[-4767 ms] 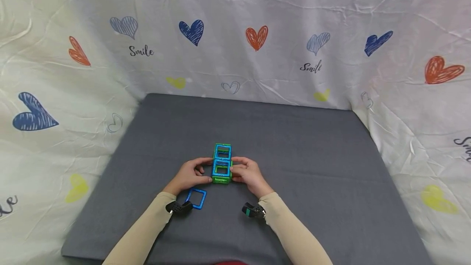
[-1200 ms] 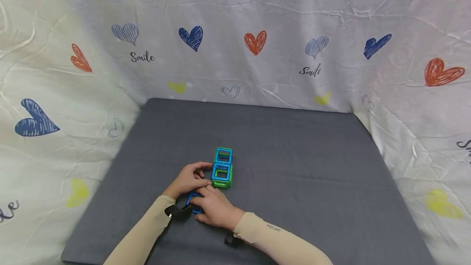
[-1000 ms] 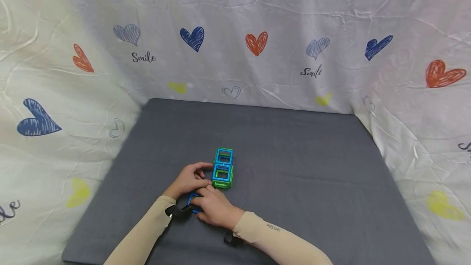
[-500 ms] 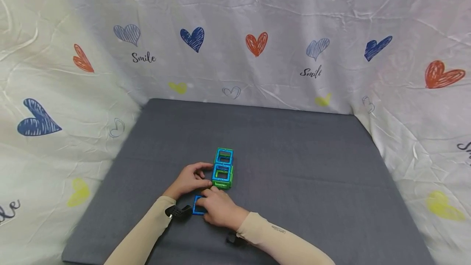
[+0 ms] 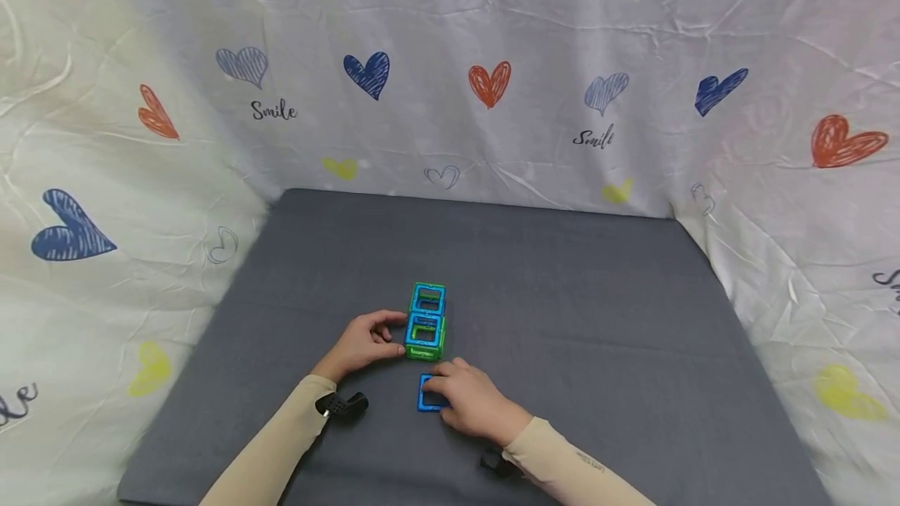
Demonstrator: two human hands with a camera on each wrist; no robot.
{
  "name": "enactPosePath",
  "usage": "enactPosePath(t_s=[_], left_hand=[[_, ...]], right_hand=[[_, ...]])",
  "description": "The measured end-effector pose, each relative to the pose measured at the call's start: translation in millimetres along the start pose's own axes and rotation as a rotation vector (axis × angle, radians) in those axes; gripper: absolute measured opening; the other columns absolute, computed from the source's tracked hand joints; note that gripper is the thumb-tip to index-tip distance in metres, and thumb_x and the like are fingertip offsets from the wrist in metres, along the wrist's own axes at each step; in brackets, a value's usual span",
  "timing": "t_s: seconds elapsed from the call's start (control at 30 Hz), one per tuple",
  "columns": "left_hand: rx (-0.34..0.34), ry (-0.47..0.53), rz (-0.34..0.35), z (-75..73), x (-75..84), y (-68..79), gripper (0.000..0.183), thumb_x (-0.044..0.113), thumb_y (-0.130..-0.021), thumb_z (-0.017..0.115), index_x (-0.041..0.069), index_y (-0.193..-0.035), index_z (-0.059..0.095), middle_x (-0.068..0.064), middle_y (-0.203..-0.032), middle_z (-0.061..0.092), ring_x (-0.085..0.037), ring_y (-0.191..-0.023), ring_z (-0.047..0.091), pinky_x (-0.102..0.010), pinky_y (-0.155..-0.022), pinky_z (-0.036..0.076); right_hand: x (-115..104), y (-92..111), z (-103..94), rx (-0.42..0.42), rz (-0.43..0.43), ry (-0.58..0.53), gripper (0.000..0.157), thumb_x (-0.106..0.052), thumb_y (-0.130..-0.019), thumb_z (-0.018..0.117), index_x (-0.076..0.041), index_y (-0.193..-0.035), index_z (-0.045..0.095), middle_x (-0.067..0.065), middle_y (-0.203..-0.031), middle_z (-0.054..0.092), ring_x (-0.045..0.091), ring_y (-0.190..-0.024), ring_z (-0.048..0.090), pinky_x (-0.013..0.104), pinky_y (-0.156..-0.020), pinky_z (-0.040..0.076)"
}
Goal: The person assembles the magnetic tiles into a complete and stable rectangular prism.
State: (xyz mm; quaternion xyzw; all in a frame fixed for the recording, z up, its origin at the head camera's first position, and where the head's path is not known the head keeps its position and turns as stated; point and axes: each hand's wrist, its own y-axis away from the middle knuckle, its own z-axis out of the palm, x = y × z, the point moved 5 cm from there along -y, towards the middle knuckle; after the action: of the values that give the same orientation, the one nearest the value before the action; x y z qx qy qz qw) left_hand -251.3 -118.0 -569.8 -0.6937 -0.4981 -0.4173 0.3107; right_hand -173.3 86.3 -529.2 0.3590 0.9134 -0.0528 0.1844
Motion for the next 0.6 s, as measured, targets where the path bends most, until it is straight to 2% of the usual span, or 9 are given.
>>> enactPosePath(t_s=[0.27, 0.43, 0.53, 0.6], left_hand=[[-0.009, 0.005, -0.003, 0.1, -2.3, -0.5, 0.053, 0.021, -0.08, 0.086, 0.009, -0.129, 0.069, -0.009, -0.092, 0.065, -0.01, -0.072, 0.06, -0.022, -0.066, 0.052], [-0.015, 0.006, -0.008, 0.5, -2.7, -0.7, 0.053, 0.021, -0.081, 0.085, 0.008, -0.129, 0.069, -0.009, -0.093, 0.065, -0.009, -0.072, 0.059, -0.021, -0.066, 0.051], [-0.019, 0.006, -0.007, 0.7, -2.6, -0.8, 0.053, 0.021, -0.081, 0.085, 0.008, -0.13, 0.069, -0.009, -0.093, 0.065, -0.009, -0.073, 0.059, -0.021, -0.067, 0.051], [-0.019, 0.004, -0.006, 0.8, -2.2, -1.0, 0.053, 0.021, -0.081, 0.085, 0.009, -0.13, 0.069, -0.009, -0.093, 0.065, -0.009, -0.072, 0.059, -0.021, -0.066, 0.051]], right_hand=[[24, 21, -13.8, 0.017, 0.063, 0.0, 0.038, -0.004, -0.082, 0.075, -0.013, -0.119, 0.075, 0.009, -0.127, 0.069, 0.025, -0.11, 0.062, 0.041, -0.088, 0.057], [36, 28, -27.0, 0.039, 0.101, -0.026, 0.042, -0.003, -0.084, 0.071, -0.008, -0.126, 0.071, 0.01, -0.126, 0.071, 0.029, -0.113, 0.066, 0.046, -0.091, 0.056], [43, 27, -34.3, 0.06, 0.141, -0.072, 0.046, -0.003, -0.087, 0.069, -0.006, -0.132, 0.066, 0.011, -0.126, 0.071, 0.025, -0.108, 0.069, 0.044, -0.089, 0.057], [50, 25, -37.6, 0.071, 0.194, -0.128, 0.046, -0.004, -0.09, 0.067, -0.006, -0.136, 0.063, 0.011, -0.124, 0.072, 0.022, -0.102, 0.071, 0.038, -0.082, 0.057]])
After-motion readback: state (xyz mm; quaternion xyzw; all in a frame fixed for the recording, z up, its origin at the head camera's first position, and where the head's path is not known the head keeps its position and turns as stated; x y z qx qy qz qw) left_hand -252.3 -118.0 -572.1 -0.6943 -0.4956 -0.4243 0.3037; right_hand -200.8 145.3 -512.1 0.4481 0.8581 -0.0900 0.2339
